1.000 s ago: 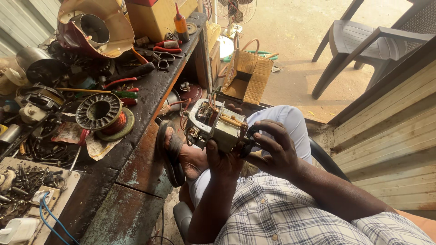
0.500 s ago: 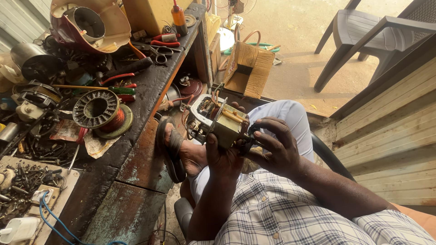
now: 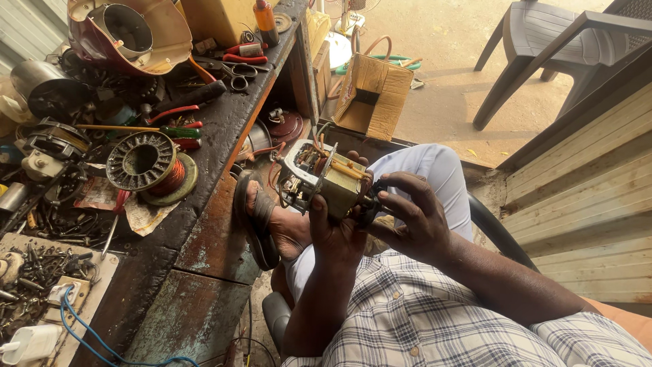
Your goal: The person disassembles a small electrical motor, inspects the internal components, and uses a screwdriver to adjust parts. They then handle a separate stator assembly, using pliers to manipulate wires and components.
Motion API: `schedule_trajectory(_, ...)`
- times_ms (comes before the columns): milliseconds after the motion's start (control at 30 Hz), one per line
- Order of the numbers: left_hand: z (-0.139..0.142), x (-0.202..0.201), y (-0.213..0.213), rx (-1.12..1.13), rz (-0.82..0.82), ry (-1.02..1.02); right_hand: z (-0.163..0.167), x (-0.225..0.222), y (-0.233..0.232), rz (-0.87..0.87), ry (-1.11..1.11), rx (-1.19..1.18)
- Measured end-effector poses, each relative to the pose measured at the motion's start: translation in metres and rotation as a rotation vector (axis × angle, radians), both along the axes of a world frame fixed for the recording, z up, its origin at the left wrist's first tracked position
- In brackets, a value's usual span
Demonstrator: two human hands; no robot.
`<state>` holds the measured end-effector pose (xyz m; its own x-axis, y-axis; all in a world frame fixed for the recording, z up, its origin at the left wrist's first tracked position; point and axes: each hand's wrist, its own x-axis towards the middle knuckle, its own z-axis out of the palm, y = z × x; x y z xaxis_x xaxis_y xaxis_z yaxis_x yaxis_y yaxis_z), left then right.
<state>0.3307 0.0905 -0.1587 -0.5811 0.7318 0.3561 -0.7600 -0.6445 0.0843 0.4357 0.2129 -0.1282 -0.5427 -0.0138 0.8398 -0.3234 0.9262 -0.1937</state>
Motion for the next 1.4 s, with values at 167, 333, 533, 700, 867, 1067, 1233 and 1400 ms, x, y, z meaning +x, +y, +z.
schedule_trajectory(167,0.001,-0.004,0.002,-0.144,0.147,0.048,0.007,0.005,-0.004,0.032,-0.052,-0.124)
schedule_trajectory(333,0.004,-0.011,0.004,-0.065,0.261,0.036,0.006,0.017,-0.007,0.003,-0.175,-0.397)
schedule_trajectory(533,0.001,-0.015,0.001,-0.021,0.218,-0.040,0.002,0.016,-0.010,0.091,-0.209,-0.323)
schedule_trajectory(700,-0.001,-0.014,-0.004,-0.040,0.246,-0.009,0.007,0.017,-0.018,0.075,-0.242,-0.322)
schedule_trajectory(867,0.000,-0.011,-0.007,-0.043,0.234,-0.020,0.011,0.016,-0.021,0.056,-0.206,-0.268)
schedule_trajectory(1067,0.001,-0.011,-0.009,0.013,0.215,0.004,0.015,0.018,-0.025,0.062,-0.207,-0.258)
schedule_trajectory(1233,-0.001,-0.012,-0.009,-0.008,0.213,-0.030,0.012,0.015,-0.020,0.082,-0.181,-0.216)
schedule_trajectory(1400,-0.001,-0.015,-0.008,0.002,0.249,-0.049,0.002,0.006,-0.014,0.068,-0.190,-0.151)
